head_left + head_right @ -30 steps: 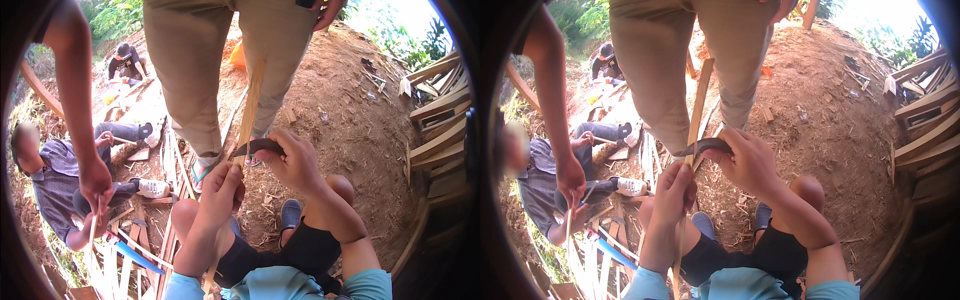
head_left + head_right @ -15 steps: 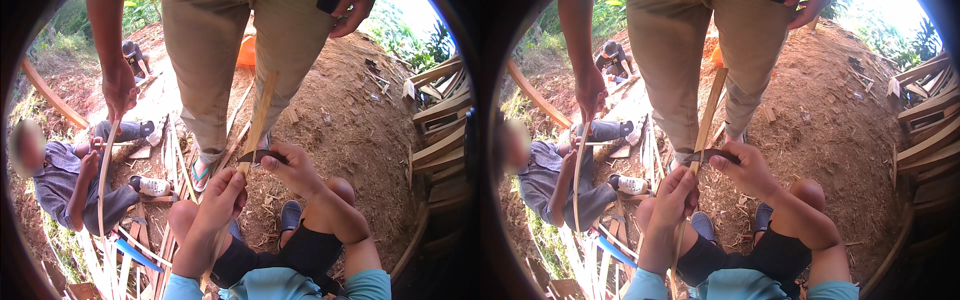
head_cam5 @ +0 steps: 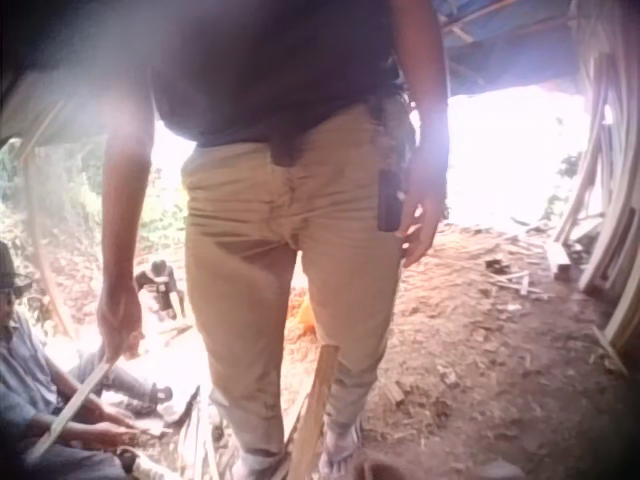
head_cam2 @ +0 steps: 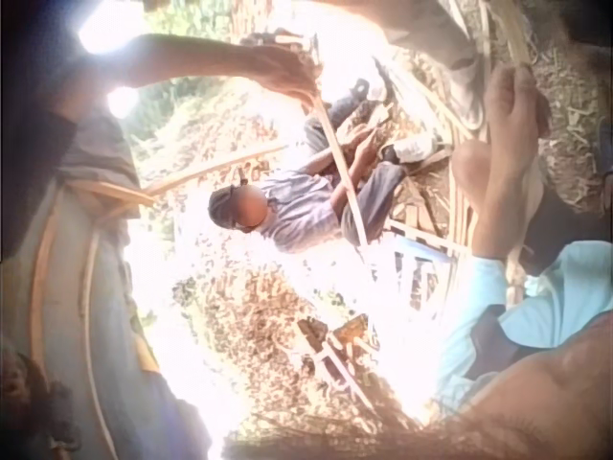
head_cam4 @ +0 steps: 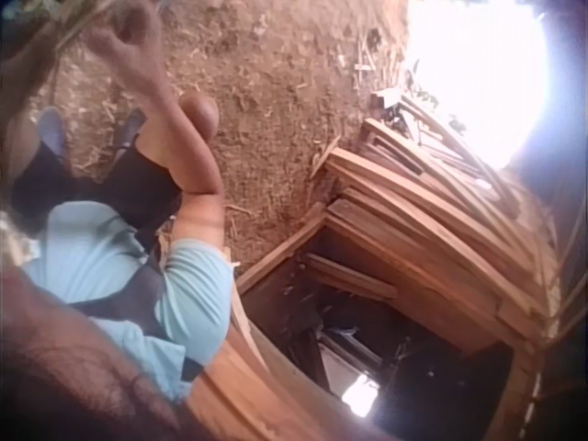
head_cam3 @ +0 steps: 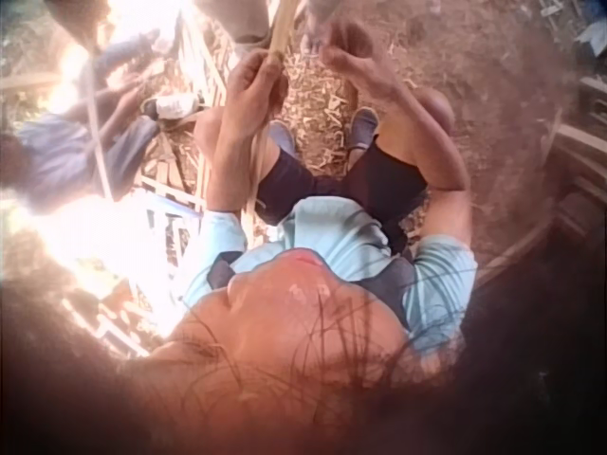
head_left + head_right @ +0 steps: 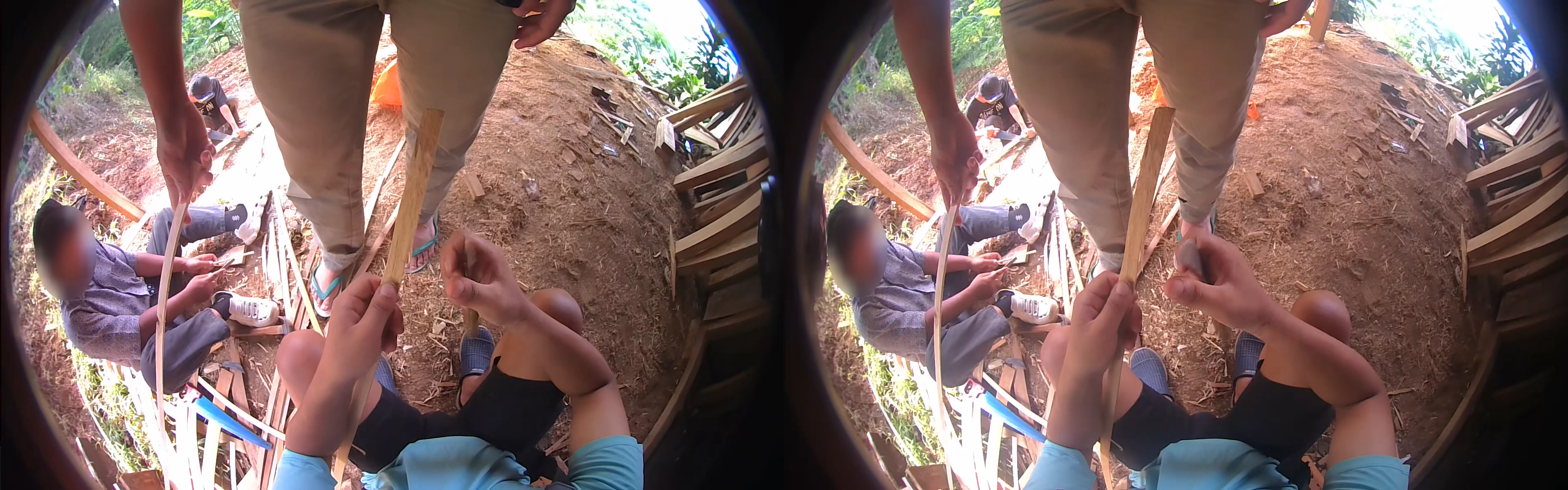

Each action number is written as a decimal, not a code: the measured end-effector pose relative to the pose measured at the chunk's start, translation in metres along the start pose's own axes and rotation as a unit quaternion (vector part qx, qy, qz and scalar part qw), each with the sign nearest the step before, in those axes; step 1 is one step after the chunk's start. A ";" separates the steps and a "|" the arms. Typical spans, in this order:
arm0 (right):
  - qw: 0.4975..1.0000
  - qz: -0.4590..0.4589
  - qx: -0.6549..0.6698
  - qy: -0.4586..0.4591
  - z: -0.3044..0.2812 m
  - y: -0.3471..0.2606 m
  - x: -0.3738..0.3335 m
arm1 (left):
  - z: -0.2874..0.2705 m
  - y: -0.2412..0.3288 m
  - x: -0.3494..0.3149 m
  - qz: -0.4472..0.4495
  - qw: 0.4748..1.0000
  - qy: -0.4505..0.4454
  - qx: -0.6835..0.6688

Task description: The person sits on the ground and uses a knife to shave thin strips from a wooden plank. They hold the plank with their left hand and scrape the blade along its length with their right hand, creating wood shavings. Other people are visible in the background working on similar tasks.

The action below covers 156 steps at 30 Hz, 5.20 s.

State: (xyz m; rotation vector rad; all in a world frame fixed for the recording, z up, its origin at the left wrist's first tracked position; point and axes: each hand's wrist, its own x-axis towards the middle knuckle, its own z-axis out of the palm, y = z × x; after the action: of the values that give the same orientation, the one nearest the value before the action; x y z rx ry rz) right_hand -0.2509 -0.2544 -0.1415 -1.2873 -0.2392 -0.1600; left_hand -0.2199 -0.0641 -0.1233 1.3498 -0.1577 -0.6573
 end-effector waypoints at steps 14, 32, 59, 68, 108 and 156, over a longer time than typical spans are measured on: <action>0.977 0.175 -0.061 0.104 0.007 -0.011 0.016 | 0.016 -0.002 -0.001 -0.005 0.985 0.076 0.157; 0.959 0.148 -0.240 0.015 -0.026 -0.028 0.003 | 0.029 -0.010 -0.008 0.031 0.968 0.024 0.248; 0.975 -0.058 -0.213 -0.033 -0.049 -0.009 -0.014 | 0.017 -0.003 -0.006 -0.025 0.995 -0.099 -0.001; 0.980 0.189 0.058 -0.019 -0.043 -0.029 -0.010 | 0.008 -0.001 -0.001 -0.077 0.973 -0.174 -0.133; 0.893 -0.164 -0.418 0.030 -0.027 -0.008 0.001 | 0.018 0.007 -0.016 -0.024 0.997 -0.074 0.010; 0.818 -0.160 -0.552 0.017 -0.023 -0.023 -0.003 | 0.008 0.004 -0.024 -0.021 0.991 -0.124 0.036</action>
State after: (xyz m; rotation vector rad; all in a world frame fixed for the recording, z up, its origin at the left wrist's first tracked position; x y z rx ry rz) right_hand -0.2572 -0.2832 -0.1266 -2.3991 -0.3509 -0.6849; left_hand -0.2416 -0.0583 -0.1114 1.3400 -0.3557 -0.8612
